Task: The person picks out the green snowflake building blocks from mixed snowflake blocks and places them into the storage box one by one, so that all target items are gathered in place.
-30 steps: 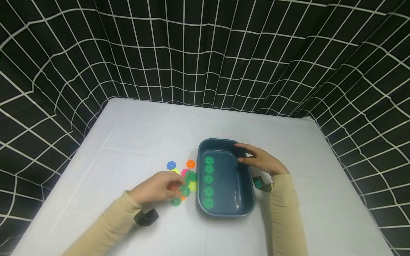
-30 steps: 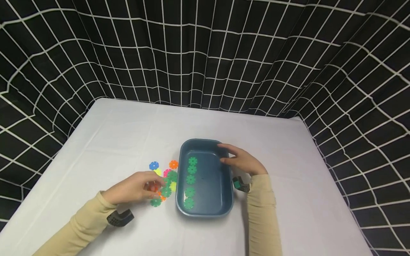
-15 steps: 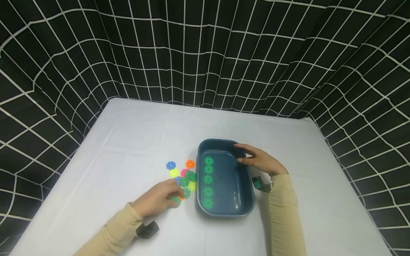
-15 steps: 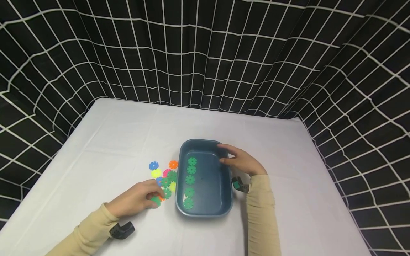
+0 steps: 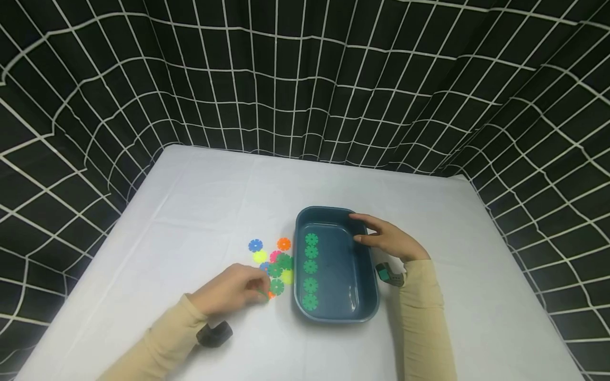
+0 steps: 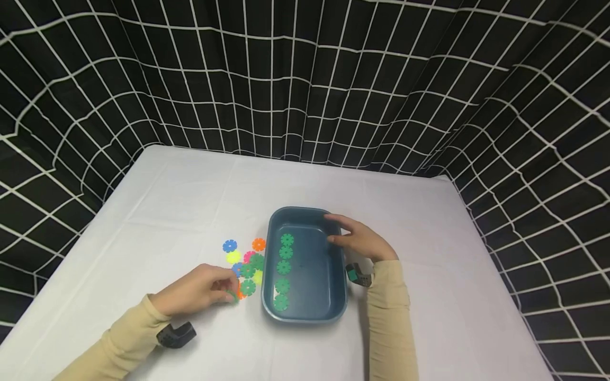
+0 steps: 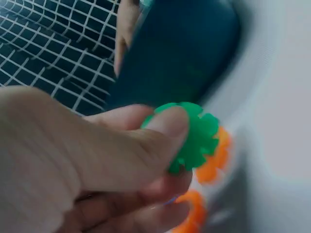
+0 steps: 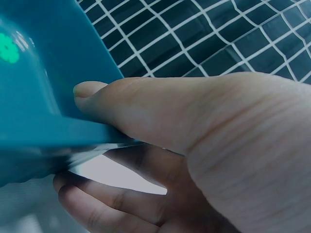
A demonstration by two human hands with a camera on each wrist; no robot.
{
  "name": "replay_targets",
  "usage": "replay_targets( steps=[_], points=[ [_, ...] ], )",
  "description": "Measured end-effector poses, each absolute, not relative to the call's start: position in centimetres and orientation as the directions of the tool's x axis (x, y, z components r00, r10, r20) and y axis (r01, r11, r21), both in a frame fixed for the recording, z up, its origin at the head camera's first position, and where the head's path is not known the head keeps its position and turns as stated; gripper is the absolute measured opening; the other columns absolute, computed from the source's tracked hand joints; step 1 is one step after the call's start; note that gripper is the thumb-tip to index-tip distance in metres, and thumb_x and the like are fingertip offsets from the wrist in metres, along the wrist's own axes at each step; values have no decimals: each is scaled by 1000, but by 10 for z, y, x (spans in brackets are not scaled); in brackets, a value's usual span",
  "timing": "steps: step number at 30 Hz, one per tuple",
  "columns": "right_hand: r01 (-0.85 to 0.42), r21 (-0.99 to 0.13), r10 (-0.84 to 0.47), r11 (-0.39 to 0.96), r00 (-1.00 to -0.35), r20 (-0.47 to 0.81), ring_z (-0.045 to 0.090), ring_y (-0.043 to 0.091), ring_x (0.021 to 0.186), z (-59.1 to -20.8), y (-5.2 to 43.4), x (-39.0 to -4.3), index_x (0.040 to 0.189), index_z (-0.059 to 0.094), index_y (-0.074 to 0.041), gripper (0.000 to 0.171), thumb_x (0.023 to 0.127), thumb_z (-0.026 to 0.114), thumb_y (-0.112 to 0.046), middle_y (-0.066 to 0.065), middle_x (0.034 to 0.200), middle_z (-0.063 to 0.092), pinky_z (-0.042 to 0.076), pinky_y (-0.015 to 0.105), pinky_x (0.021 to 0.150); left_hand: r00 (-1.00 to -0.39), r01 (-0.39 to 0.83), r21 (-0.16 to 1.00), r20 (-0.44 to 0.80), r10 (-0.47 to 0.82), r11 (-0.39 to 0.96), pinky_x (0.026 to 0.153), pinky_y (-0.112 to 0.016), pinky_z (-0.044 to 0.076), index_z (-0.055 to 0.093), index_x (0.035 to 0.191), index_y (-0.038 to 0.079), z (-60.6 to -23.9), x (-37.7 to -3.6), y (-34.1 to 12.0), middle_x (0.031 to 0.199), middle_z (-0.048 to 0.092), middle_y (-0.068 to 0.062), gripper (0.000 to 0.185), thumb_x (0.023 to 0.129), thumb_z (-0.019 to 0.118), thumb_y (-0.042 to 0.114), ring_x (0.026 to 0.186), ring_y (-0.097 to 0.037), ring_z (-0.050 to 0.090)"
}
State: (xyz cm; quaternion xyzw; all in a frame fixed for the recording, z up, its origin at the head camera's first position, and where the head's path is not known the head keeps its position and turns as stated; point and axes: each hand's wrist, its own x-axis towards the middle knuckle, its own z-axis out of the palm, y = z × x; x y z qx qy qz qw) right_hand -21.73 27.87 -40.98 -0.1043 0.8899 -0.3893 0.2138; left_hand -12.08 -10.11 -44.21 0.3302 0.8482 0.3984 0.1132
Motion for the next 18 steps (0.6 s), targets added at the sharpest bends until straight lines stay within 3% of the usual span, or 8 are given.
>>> replay_targets(
  steps=[7,15,18],
  points=[
    [-20,-731,-346,682,-890,-298,20,34,145,-410,279,-217,141,44,-37,57,89,67,-35,3,156,29,23,65,108,-789,386,846,96,607,368,74,-25,53,69,102,15,-402,-145,-68,89,69,8,17,86,70,10,79,-4,64],
    [-16,-727,-344,686,-888,-305,21,34,145,-410,278,-218,141,43,-37,57,88,67,-37,3,156,28,24,65,108,-771,246,920,-6,637,306,74,-26,56,69,110,12,-373,-176,-27,100,71,-5,23,89,63,2,82,-26,70],
    [-12,-723,-340,690,-888,-310,21,34,144,-411,278,-218,141,43,-38,57,88,67,-38,4,156,28,25,65,107,-745,252,907,-41,665,338,75,-24,55,69,112,14,-374,-185,-17,102,71,-3,27,89,63,1,86,-19,69]
  ],
)
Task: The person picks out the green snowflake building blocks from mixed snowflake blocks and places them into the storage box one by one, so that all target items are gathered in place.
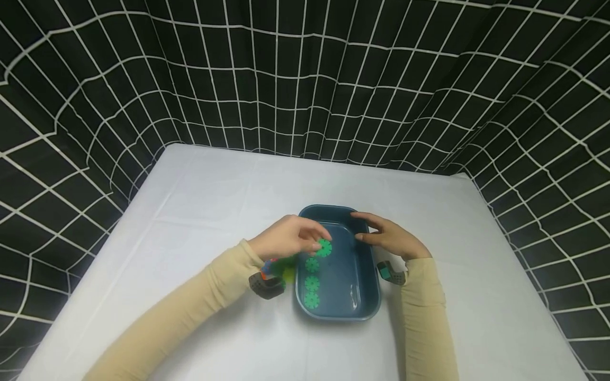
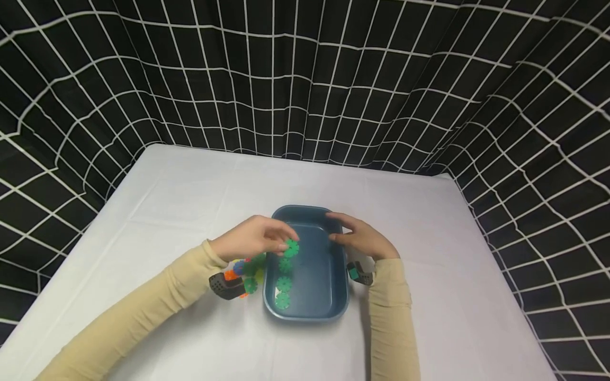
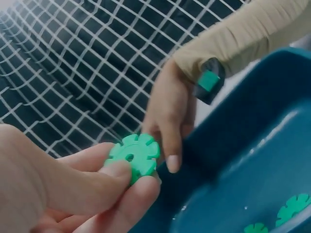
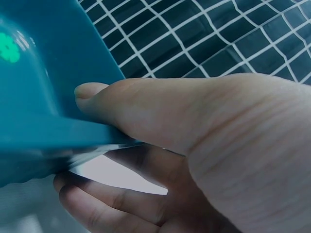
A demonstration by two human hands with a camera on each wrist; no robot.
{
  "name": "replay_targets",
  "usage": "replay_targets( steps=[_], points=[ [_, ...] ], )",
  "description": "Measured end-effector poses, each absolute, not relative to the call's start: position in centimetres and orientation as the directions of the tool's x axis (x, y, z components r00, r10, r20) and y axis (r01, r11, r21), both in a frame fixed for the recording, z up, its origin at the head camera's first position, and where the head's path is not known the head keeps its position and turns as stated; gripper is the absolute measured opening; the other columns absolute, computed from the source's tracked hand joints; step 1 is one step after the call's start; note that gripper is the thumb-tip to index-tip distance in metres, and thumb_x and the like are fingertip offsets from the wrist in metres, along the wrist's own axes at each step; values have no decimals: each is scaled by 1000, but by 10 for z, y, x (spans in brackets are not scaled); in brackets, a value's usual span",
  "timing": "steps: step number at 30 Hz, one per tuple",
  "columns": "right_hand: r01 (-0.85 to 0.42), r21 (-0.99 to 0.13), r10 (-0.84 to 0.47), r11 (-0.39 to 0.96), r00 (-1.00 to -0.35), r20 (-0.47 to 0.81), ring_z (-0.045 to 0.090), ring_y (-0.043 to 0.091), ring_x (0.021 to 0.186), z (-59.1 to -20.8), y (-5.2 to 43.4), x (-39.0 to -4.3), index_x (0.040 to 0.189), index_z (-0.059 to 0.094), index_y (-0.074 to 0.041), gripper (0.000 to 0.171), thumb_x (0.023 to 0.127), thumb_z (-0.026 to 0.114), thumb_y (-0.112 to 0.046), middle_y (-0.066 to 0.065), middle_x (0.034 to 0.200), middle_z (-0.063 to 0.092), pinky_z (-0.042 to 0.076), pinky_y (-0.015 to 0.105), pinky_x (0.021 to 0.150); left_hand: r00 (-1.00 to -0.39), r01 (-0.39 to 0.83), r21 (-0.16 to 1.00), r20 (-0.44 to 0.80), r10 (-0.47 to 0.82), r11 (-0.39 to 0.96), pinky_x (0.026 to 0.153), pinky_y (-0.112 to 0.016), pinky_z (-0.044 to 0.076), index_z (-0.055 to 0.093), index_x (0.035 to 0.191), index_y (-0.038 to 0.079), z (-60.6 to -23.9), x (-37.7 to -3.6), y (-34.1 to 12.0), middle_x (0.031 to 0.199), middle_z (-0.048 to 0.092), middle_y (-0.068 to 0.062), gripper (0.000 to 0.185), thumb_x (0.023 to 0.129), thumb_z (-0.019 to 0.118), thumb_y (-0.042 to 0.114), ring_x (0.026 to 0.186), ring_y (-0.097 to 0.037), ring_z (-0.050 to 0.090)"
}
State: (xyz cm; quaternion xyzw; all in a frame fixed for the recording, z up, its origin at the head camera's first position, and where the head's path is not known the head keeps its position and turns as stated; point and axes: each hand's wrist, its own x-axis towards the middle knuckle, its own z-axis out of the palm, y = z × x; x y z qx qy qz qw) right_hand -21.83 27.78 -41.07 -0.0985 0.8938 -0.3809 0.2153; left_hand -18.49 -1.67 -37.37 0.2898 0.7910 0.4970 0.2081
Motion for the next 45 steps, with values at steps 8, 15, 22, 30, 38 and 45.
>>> replay_targets(
  steps=[8,15,22,30,38,45],
  points=[
    [-11,-736,-344,677,-888,-304,22,33,144,-411,279,-217,140,44,-38,57,88,67,-36,4,156,29,26,63,108,-549,419,774,-201,811,475,75,-22,50,70,114,10,-380,-195,12,96,70,-2,36,82,62,-5,88,-9,62],
    [-23,-731,-345,682,-891,-294,23,32,144,-409,279,-218,140,44,-37,56,89,67,-35,3,155,31,25,63,108,-443,443,711,-357,823,547,74,-18,48,72,109,10,-394,-192,35,91,68,3,35,78,68,-4,83,-5,58],
    [-39,-732,-358,680,-889,-285,22,32,144,-410,278,-221,140,45,-36,56,89,67,-36,4,155,31,23,63,110,-404,484,652,-424,810,583,72,-16,47,73,107,10,-402,-185,42,87,69,3,33,78,70,-3,77,-2,56],
    [-53,-734,-371,678,-886,-279,22,33,144,-410,278,-221,141,45,-34,57,88,67,-37,5,155,30,23,63,109,-358,553,643,-391,848,530,71,-14,46,75,101,10,-405,-179,47,88,71,3,29,78,68,-5,76,-2,57],
    [-57,-737,-373,673,-887,-273,21,34,144,-409,277,-220,141,45,-32,57,88,67,-38,6,155,31,21,64,109,-328,596,617,-397,857,513,77,-15,47,75,104,12,-403,-174,47,95,72,3,28,81,67,-2,82,-2,59],
    [-50,-736,-365,675,-890,-274,22,33,144,-408,276,-220,141,45,-32,57,89,67,-35,6,154,32,22,63,110,-321,628,593,-394,862,504,86,-17,48,74,110,15,-398,-170,45,106,72,6,27,85,66,6,96,-2,62]
  ],
)
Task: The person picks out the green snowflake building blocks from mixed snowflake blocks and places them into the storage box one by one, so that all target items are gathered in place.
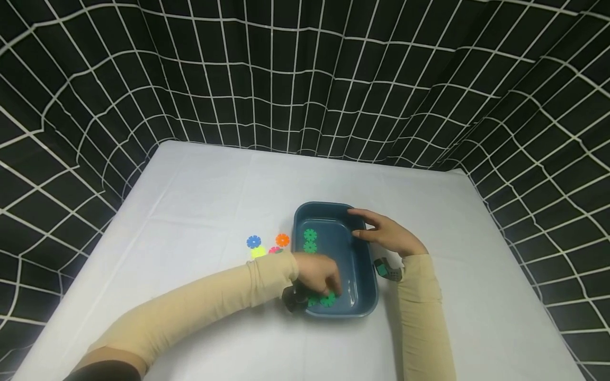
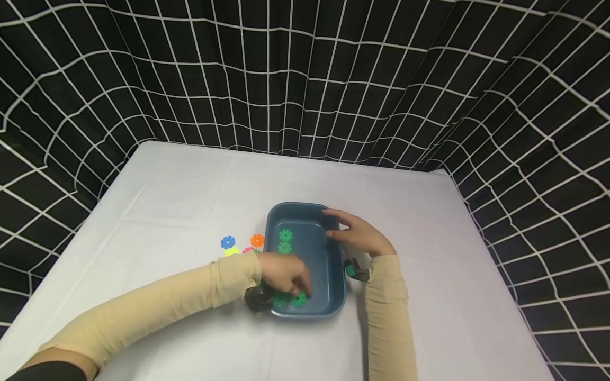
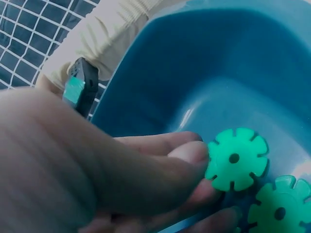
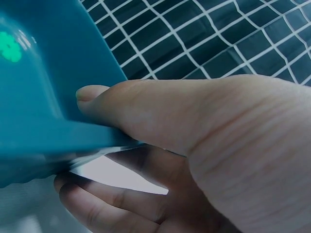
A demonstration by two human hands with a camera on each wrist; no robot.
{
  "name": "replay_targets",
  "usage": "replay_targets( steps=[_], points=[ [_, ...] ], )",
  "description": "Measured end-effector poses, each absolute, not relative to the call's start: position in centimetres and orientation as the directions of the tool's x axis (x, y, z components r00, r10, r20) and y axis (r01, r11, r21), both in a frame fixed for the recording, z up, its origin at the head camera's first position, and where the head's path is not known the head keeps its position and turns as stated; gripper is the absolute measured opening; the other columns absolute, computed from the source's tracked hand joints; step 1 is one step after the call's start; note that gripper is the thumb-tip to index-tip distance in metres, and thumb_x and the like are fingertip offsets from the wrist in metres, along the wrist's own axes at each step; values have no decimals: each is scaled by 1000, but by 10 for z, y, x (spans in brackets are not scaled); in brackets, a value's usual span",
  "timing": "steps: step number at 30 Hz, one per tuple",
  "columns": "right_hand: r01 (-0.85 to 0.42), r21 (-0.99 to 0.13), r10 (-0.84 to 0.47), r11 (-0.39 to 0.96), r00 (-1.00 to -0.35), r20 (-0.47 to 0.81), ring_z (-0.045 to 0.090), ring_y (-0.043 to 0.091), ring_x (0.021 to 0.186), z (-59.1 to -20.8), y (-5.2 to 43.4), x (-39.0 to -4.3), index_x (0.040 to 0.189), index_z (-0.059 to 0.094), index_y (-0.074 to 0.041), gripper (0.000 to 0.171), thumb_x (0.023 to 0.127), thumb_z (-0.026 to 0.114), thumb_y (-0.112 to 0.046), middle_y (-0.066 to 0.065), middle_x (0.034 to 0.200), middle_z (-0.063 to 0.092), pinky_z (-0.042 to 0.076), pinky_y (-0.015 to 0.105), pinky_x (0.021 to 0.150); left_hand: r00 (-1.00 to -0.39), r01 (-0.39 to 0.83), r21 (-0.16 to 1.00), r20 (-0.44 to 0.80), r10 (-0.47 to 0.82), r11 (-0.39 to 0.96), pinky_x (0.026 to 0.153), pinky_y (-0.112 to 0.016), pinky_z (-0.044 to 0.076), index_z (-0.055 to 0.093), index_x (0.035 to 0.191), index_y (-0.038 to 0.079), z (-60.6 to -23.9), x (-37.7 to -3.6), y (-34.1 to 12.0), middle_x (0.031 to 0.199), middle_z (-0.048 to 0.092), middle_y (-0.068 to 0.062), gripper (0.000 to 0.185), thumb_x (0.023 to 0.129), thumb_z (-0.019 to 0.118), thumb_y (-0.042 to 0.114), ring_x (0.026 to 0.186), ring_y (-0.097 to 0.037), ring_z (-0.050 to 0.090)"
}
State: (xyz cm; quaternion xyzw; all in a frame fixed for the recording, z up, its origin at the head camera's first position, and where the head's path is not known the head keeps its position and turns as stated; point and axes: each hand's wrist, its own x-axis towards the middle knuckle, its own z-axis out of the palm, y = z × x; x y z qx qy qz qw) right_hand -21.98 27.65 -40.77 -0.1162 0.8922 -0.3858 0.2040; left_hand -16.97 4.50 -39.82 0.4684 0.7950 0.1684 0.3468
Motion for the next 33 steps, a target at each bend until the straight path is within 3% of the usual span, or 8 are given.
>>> replay_targets(
  steps=[8,12,15,19,24,27,30,33],
  points=[
    [-41,-740,-358,671,-892,-275,22,34,144,-408,279,-221,141,46,-32,57,88,68,-35,6,155,31,22,63,110,-313,634,598,-381,870,490,92,-18,46,71,115,14,-395,-171,42,112,70,6,26,91,62,12,103,-2,60],
    [-35,-734,-353,678,-892,-283,22,35,144,-409,281,-221,141,45,-33,57,88,67,-35,7,155,31,23,64,108,-321,582,685,-300,898,437,92,-18,45,67,120,11,-389,-177,31,116,69,3,28,93,61,14,105,-2,60],
    [-31,-733,-354,680,-889,-292,21,35,144,-410,281,-221,141,44,-34,57,89,67,-35,7,155,30,23,65,108,-392,495,784,-182,902,374,93,-20,45,65,124,14,-378,-184,11,118,68,5,30,95,59,20,106,0,60],
    [-26,-730,-348,683,-890,-295,21,34,144,-410,280,-219,141,44,-37,57,89,67,-36,6,155,30,23,64,109,-568,368,879,-46,822,303,93,-28,47,65,123,23,-369,-186,-27,116,67,10,28,96,58,27,105,-4,61],
    [-13,-740,-341,672,-893,-293,21,32,145,-410,280,-215,140,45,-37,56,89,67,-33,2,155,30,23,64,109,-750,325,865,-10,661,382,79,-30,50,68,115,22,-383,-171,-61,106,68,8,23,93,62,23,90,-14,60],
    [-10,-744,-334,668,-897,-289,21,31,145,-410,281,-215,139,45,-38,55,89,67,-32,1,155,31,23,63,109,-796,351,805,-13,605,479,67,-26,48,71,105,16,-401,-162,-69,91,66,7,17,89,68,17,77,-14,56],
    [-17,-746,-340,666,-897,-283,21,32,145,-410,282,-216,140,45,-37,56,89,67,-31,2,155,30,23,63,109,-811,389,734,-14,585,557,62,-23,44,68,89,16,-419,-155,-72,78,59,10,9,82,73,14,71,-9,52],
    [-23,-756,-357,654,-891,-281,20,33,145,-411,279,-218,140,45,-35,56,89,67,-31,3,156,29,22,63,110,-809,411,683,-33,587,604,64,-23,43,63,84,18,-435,-148,-74,74,55,9,16,76,77,15,71,-8,49]
  ],
)
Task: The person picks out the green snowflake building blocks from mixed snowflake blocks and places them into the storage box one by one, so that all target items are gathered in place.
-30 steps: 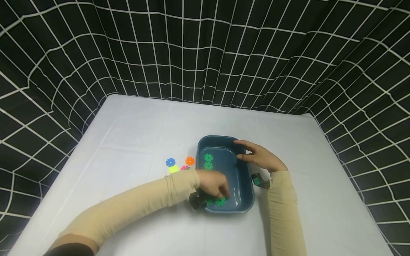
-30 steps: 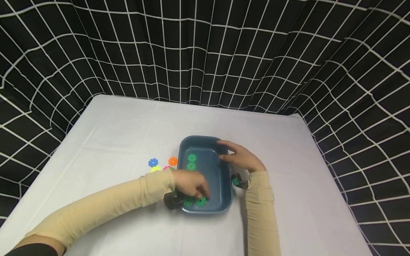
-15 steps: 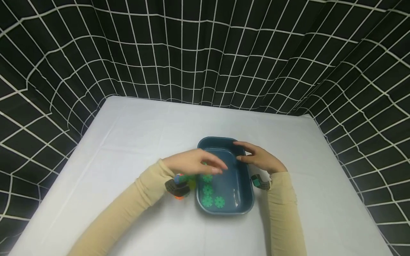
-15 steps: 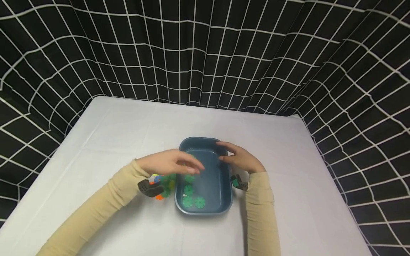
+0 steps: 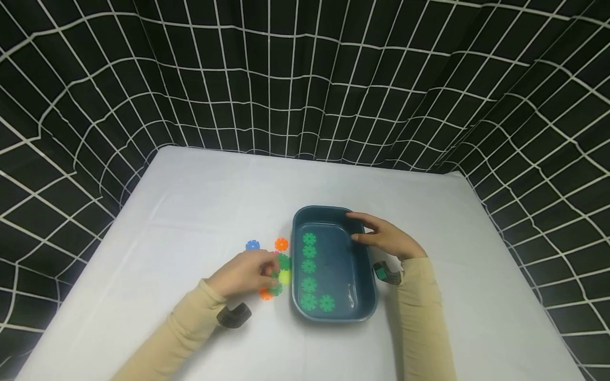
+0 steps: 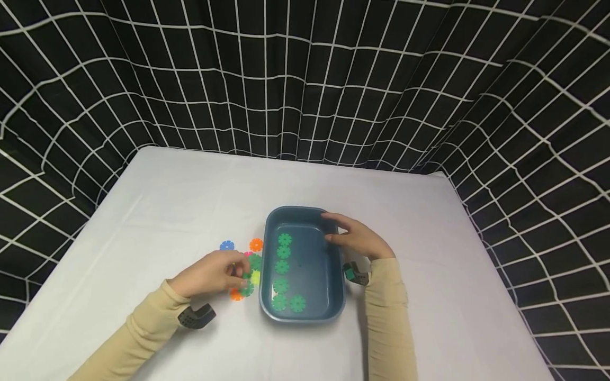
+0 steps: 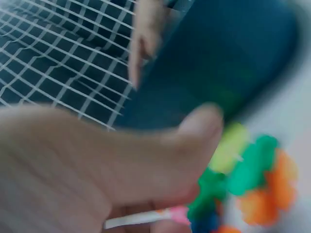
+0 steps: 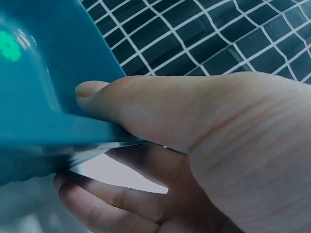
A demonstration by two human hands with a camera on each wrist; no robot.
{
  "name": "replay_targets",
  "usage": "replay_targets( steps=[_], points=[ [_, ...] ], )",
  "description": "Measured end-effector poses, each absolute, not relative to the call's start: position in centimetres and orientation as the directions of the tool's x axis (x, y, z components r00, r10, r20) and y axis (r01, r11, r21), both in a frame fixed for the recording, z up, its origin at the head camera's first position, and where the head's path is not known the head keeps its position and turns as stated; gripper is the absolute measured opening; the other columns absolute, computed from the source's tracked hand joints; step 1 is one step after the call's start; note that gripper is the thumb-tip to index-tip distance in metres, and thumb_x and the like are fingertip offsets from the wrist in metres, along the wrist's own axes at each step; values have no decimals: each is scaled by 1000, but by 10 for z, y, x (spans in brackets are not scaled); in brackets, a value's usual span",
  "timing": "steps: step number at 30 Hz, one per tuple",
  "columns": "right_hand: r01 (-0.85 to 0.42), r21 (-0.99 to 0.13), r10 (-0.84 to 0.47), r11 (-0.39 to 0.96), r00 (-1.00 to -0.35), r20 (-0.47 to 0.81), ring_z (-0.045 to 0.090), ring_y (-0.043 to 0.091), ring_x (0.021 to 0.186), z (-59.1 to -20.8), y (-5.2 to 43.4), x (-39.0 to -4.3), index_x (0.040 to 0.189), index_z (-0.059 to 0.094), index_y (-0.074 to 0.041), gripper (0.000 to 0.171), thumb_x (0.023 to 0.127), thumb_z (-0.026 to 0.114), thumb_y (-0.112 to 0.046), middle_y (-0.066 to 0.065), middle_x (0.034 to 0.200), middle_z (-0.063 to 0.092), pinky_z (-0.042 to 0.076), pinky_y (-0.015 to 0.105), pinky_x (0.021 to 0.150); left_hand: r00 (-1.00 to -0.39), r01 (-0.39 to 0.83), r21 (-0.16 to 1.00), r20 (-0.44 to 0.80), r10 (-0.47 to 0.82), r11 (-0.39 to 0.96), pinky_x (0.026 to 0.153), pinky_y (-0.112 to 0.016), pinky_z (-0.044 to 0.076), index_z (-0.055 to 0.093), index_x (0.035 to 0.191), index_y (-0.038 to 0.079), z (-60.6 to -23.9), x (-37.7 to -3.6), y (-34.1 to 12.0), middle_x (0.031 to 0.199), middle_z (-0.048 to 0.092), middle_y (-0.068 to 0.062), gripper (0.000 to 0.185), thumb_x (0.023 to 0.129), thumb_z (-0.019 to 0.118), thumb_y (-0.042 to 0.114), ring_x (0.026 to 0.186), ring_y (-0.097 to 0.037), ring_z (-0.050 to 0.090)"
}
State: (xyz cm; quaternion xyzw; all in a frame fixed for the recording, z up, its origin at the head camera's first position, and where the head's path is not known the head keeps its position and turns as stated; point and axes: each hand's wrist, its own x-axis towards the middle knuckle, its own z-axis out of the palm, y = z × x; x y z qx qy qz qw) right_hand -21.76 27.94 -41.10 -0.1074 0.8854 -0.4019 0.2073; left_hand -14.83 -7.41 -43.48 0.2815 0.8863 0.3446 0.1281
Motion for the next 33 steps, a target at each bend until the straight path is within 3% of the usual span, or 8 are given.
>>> replay_targets(
  steps=[8,12,19,24,27,33],
  points=[
    [-8,-739,-339,674,-892,-300,18,35,145,-412,277,-219,142,43,-31,57,90,66,-27,5,156,28,21,65,109,-744,511,621,-27,668,594,80,-30,50,68,97,14,-453,-139,-70,95,62,6,26,74,79,14,86,-10,57],
    [-2,-732,-334,681,-890,-309,17,37,145,-412,276,-219,144,42,-27,57,92,64,-25,9,157,26,20,66,108,-750,515,609,-20,661,603,80,-30,51,67,97,13,-452,-137,-68,99,59,6,28,73,80,13,86,-11,58],
    [-7,-746,-344,666,-890,-299,19,33,145,-412,279,-218,140,45,-37,56,89,67,-32,3,156,29,22,64,109,-771,514,586,-4,637,626,78,-30,50,63,90,16,-454,-138,-69,94,51,9,29,69,83,17,88,-11,56],
    [-17,-745,-349,667,-890,-293,20,33,145,-412,279,-218,140,45,-36,56,89,67,-32,4,156,29,23,64,108,-737,542,651,65,672,531,82,-30,49,59,85,19,-456,-141,-71,88,54,10,28,71,79,4,90,-13,54],
    [-20,-741,-349,672,-891,-292,20,34,145,-411,279,-218,140,45,-36,56,89,67,-33,4,156,29,23,65,108,-727,511,719,68,683,472,78,-27,48,62,85,20,-454,-143,-74,84,58,10,25,77,72,-2,82,-10,53],
    [-13,-739,-342,673,-892,-296,20,33,145,-411,279,-218,140,45,-37,57,88,68,-33,3,156,29,23,65,108,-785,392,812,51,617,432,72,-24,49,67,96,18,-442,-150,-83,88,63,8,18,85,67,4,78,-10,56]
  ],
)
